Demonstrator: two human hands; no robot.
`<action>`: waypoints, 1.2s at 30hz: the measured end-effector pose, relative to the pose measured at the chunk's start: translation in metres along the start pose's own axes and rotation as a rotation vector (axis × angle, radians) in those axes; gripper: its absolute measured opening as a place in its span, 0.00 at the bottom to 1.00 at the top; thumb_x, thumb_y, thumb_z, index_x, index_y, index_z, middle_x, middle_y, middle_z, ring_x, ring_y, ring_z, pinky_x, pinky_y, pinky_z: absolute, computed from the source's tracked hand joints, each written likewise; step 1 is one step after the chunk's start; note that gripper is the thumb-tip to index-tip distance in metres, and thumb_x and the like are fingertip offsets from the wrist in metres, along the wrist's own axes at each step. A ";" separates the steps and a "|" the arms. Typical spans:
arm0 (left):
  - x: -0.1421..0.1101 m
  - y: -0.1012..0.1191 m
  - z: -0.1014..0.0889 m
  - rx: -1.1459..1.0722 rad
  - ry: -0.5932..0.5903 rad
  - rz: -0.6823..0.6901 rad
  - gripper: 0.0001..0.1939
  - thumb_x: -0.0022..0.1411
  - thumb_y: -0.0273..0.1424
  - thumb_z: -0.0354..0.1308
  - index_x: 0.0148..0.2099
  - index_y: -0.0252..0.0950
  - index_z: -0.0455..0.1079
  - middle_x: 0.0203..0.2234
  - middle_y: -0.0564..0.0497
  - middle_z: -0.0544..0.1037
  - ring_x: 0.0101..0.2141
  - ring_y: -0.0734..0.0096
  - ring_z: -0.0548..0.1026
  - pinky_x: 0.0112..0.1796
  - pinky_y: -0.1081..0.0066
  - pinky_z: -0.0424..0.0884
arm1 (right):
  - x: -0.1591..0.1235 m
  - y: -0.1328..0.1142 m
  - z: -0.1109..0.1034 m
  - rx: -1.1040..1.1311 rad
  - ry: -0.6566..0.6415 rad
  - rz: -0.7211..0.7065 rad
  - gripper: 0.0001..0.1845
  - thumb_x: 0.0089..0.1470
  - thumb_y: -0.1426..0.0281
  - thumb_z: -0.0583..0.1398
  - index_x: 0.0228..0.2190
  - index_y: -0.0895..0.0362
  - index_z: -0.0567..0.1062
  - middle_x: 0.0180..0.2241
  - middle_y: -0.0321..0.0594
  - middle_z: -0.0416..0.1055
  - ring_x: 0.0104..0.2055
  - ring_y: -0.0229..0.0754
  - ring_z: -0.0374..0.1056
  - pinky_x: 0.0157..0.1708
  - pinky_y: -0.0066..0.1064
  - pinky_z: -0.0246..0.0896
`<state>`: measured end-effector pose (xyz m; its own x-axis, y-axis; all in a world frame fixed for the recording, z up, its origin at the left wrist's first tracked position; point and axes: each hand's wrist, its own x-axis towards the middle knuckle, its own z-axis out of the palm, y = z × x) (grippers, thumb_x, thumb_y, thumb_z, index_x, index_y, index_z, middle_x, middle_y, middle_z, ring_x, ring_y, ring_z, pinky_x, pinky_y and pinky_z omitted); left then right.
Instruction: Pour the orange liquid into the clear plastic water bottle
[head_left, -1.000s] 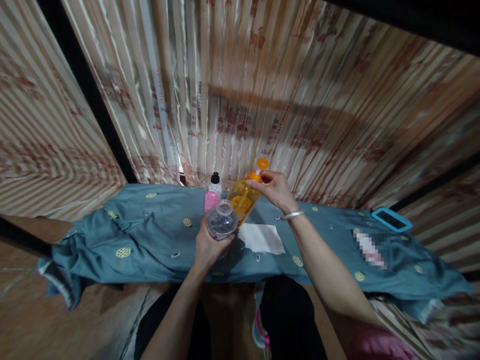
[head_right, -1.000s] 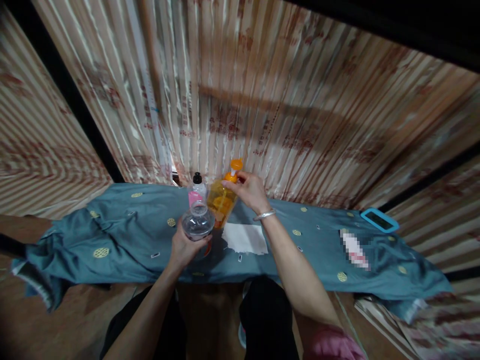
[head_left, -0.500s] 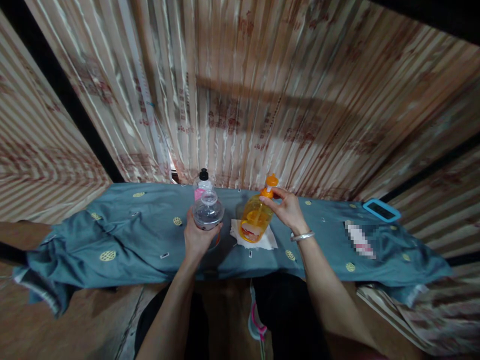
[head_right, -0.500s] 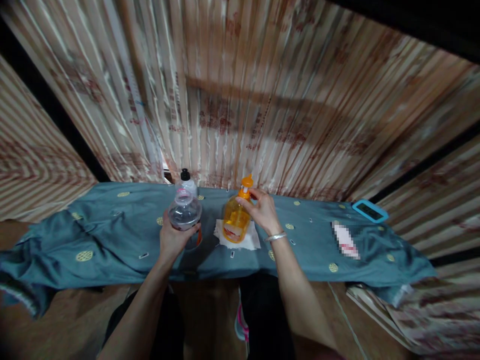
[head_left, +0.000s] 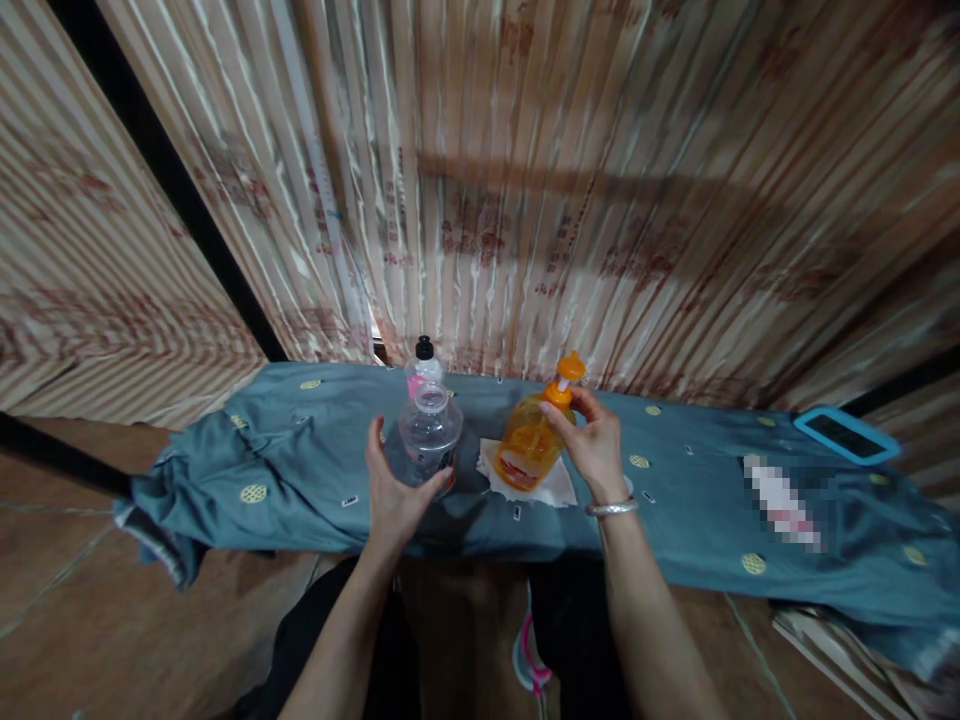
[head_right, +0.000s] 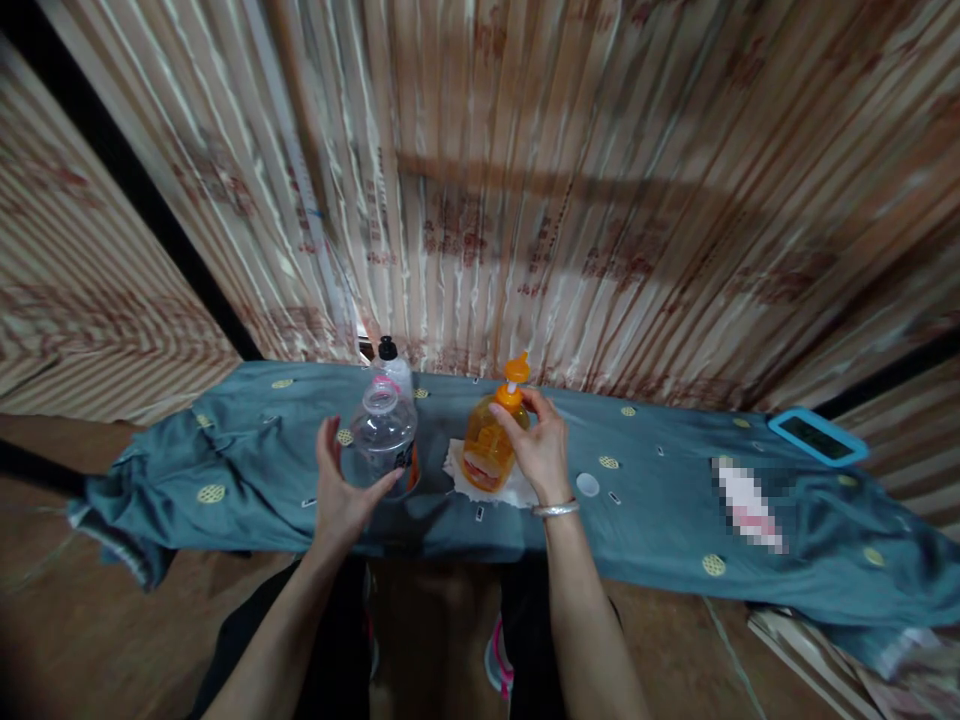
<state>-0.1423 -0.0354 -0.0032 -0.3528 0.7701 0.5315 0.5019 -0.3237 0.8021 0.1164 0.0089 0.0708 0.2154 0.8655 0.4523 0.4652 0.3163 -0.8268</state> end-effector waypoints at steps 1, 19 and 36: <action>-0.002 0.010 -0.007 0.051 0.040 0.093 0.58 0.45 0.41 0.75 0.70 0.38 0.47 0.67 0.35 0.58 0.67 0.44 0.57 0.65 0.46 0.58 | 0.000 0.001 0.000 0.011 0.001 0.003 0.28 0.48 0.51 0.66 0.40 0.62 0.78 0.39 0.52 0.77 0.41 0.54 0.71 0.47 0.47 0.62; -0.007 0.027 0.134 -0.491 -0.560 -0.315 0.43 0.43 0.33 0.73 0.60 0.37 0.61 0.51 0.42 0.78 0.51 0.52 0.78 0.54 0.52 0.72 | 0.012 0.000 0.010 0.287 -0.109 -0.003 0.19 0.44 0.62 0.72 0.35 0.52 0.71 0.35 0.36 0.73 0.40 0.43 0.70 0.45 0.36 0.62; -0.004 0.028 0.128 -0.493 -0.650 -0.316 0.35 0.44 0.39 0.73 0.54 0.38 0.68 0.46 0.46 0.80 0.46 0.54 0.79 0.49 0.55 0.75 | 0.029 -0.006 -0.017 0.497 -0.497 0.134 0.25 0.47 0.57 0.70 0.47 0.48 0.77 0.51 0.39 0.78 0.54 0.45 0.73 0.58 0.41 0.65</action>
<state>-0.0257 0.0231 -0.0174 0.1779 0.9762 0.1244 0.0051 -0.1273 0.9919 0.1348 0.0256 0.0945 -0.2288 0.9464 0.2279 -0.0101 0.2318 -0.9727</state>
